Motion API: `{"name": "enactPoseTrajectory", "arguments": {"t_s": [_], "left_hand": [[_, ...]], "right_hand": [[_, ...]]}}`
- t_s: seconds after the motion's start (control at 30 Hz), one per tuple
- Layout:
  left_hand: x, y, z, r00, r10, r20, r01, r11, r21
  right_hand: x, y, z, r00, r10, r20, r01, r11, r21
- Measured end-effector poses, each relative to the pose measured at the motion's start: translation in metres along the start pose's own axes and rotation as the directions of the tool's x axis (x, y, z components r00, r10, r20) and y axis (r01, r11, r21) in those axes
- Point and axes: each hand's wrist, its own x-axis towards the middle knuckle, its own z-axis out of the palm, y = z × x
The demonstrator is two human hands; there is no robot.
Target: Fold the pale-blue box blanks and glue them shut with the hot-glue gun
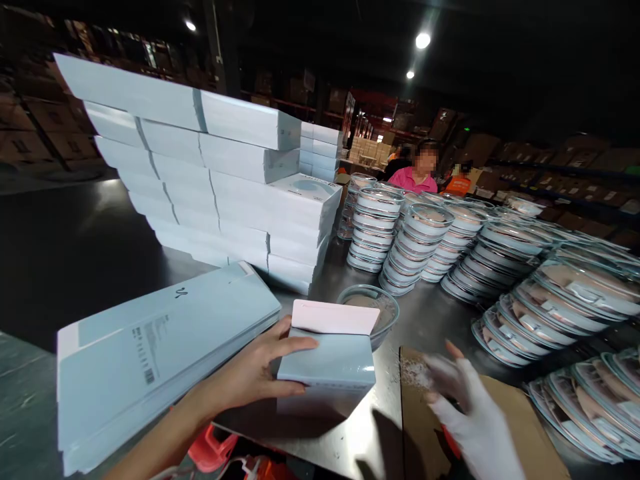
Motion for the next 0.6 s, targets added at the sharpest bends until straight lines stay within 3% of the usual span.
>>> {"name": "enactPoseTrajectory", "arguments": {"t_s": [0.03,0.07,0.13,0.17,0.23,0.3,0.37,0.5,0.6], "left_hand": [[0.0,-0.001,0.001,1.0,-0.001,-0.004,0.001,1.0,-0.005],[-0.001,-0.003,0.003,1.0,0.007,-0.012,-0.007,1.0,-0.016],[-0.003,-0.009,0.011,0.996,0.062,-0.071,-0.067,0.995,-0.076],[-0.003,-0.014,0.017,0.988,0.096,-0.124,-0.111,0.987,-0.114],[-0.005,-0.023,0.03,0.958,0.157,-0.239,-0.202,0.963,-0.178],[-0.005,-0.03,0.04,0.932,0.199,-0.304,-0.267,0.942,-0.203],[-0.005,-0.031,0.041,0.927,0.244,-0.286,-0.305,0.933,-0.192],[-0.004,-0.019,0.026,0.942,0.302,-0.148,-0.322,0.935,-0.145],[-0.002,-0.008,0.016,0.954,0.296,-0.046,-0.3,0.946,-0.126]], "right_hand": [[0.007,-0.014,0.022,0.97,-0.205,0.129,0.192,0.976,0.102],[0.014,-0.025,0.042,0.899,-0.318,0.3,0.275,0.945,0.177],[0.024,-0.035,0.071,0.789,-0.417,0.451,0.338,0.908,0.248],[0.027,-0.034,0.079,0.774,-0.417,0.477,0.342,0.908,0.241],[0.028,-0.026,0.083,0.783,-0.413,0.465,0.365,0.911,0.193],[0.025,-0.017,0.082,0.754,-0.456,0.472,0.443,0.885,0.147],[0.022,-0.015,0.082,0.661,-0.561,0.498,0.598,0.795,0.102],[0.019,-0.029,0.094,0.382,-0.799,0.464,0.885,0.461,0.065],[0.024,-0.033,0.101,0.273,-0.847,0.457,0.943,0.33,0.047]]}}
